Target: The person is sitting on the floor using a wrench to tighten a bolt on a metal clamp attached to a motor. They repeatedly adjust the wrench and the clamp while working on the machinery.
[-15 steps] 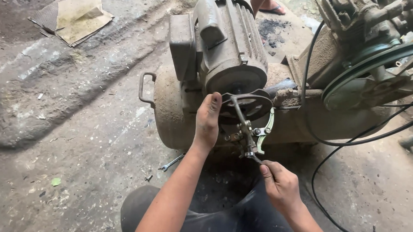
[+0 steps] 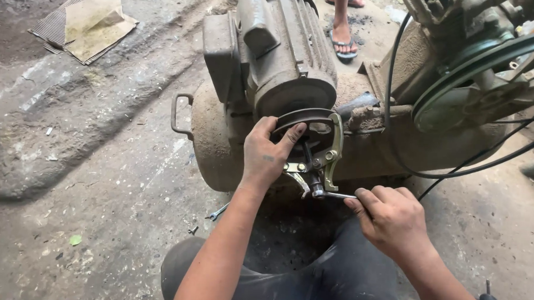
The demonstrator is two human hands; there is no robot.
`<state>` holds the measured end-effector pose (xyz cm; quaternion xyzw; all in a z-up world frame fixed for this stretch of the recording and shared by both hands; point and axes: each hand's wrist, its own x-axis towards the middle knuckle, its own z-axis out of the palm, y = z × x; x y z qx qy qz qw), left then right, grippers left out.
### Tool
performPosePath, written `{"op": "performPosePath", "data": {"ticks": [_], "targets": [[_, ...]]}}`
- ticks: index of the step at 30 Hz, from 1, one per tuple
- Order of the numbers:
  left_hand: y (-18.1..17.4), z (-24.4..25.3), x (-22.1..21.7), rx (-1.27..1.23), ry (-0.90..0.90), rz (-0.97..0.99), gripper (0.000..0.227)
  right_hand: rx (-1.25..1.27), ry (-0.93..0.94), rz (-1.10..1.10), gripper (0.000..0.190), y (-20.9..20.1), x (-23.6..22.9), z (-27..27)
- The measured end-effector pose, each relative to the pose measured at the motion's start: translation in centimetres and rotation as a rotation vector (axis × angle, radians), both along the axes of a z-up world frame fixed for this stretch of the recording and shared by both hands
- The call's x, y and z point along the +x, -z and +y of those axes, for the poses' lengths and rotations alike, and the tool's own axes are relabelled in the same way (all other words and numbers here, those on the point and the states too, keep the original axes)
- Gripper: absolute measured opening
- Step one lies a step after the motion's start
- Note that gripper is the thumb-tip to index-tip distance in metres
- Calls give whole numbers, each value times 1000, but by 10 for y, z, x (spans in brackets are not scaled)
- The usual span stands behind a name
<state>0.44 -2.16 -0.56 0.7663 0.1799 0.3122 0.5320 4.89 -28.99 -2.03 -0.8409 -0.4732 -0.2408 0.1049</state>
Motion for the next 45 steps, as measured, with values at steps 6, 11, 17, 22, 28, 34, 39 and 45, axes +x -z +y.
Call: {"op": "performPosePath", "data": {"ticks": [6,11,17,22,28,34,39,45], "targets": [[52,2,12,-148,-88,-58,45,88,6,95,27,15,9,0],[16,-2,2,-98,-33,-69,58,108,30,128,21,30,2,7],[36,-4,5,-161,-67,-156,58,32,270,436,32,42,-5,5],[53,-4,7,-179,-79,-201,56,-180,297,508,36,4,5,7],[59,-10,5,-317,-24,-242,49,-368,371,421,39,18,0,3],[52,-8,5,-328,-18,-300,55,-306,499,681,41,27,-2,7],[45,-7,3,-291,-31,-355,59,3,400,739,43,60,-12,7],[78,-12,9,-371,-21,-357,49,-263,407,342,37,18,-4,2]]}}
